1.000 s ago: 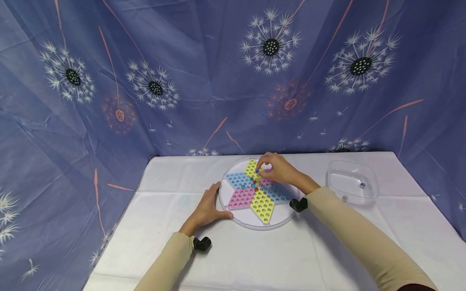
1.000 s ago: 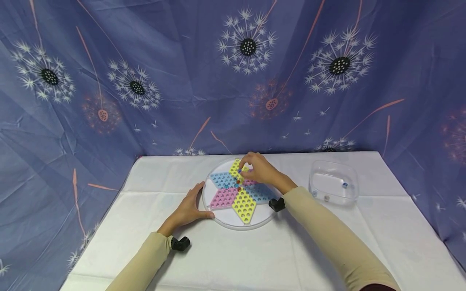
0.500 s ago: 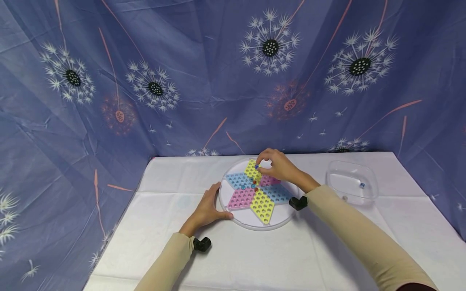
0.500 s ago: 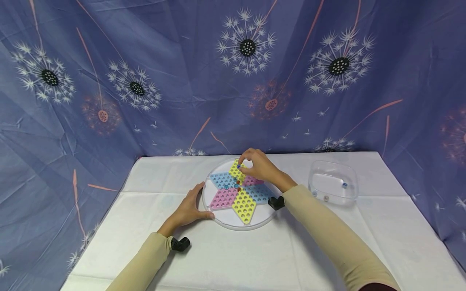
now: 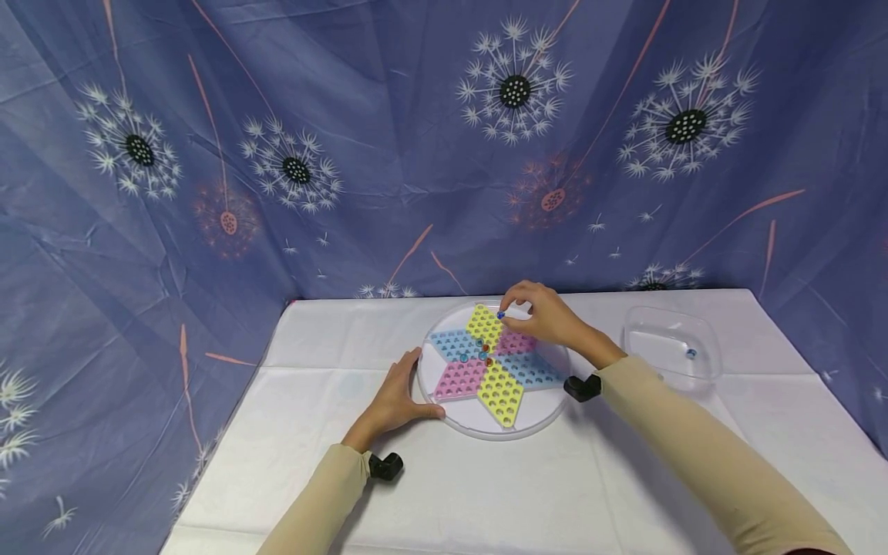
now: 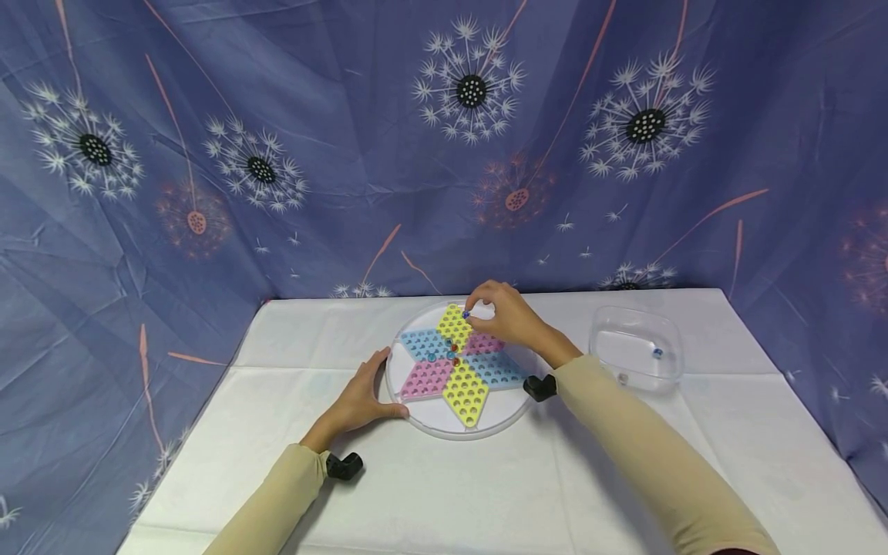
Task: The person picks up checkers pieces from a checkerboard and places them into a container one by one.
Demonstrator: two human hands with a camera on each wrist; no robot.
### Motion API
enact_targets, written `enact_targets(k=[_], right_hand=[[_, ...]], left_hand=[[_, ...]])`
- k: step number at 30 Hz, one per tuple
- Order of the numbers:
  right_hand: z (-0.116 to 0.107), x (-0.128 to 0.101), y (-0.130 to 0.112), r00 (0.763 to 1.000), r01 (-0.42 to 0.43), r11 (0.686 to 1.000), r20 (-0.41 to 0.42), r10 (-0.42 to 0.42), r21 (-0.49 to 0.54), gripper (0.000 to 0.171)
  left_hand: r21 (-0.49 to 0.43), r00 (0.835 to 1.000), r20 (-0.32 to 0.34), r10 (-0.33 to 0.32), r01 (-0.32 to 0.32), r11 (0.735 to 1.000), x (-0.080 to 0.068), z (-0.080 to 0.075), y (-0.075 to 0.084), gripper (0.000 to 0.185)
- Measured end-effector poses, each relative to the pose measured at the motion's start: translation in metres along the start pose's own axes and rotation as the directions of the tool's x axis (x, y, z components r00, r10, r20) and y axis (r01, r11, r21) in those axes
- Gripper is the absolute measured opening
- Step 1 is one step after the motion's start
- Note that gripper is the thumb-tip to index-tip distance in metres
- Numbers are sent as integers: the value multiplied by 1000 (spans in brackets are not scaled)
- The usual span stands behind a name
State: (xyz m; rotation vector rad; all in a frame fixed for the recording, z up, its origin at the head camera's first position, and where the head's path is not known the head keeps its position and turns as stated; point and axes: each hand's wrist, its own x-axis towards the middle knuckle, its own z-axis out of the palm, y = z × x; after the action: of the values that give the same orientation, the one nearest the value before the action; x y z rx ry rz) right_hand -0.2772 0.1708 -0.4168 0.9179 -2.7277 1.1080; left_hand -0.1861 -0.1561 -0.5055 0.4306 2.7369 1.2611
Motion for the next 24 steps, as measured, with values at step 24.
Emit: enact_targets(k=[24], right_hand=[[-85, -84, 50, 980, -140, 982, -157, 119, -125, 14]], left_hand=[[11, 1000, 18, -21, 20, 1000, -1, 0, 1, 128]])
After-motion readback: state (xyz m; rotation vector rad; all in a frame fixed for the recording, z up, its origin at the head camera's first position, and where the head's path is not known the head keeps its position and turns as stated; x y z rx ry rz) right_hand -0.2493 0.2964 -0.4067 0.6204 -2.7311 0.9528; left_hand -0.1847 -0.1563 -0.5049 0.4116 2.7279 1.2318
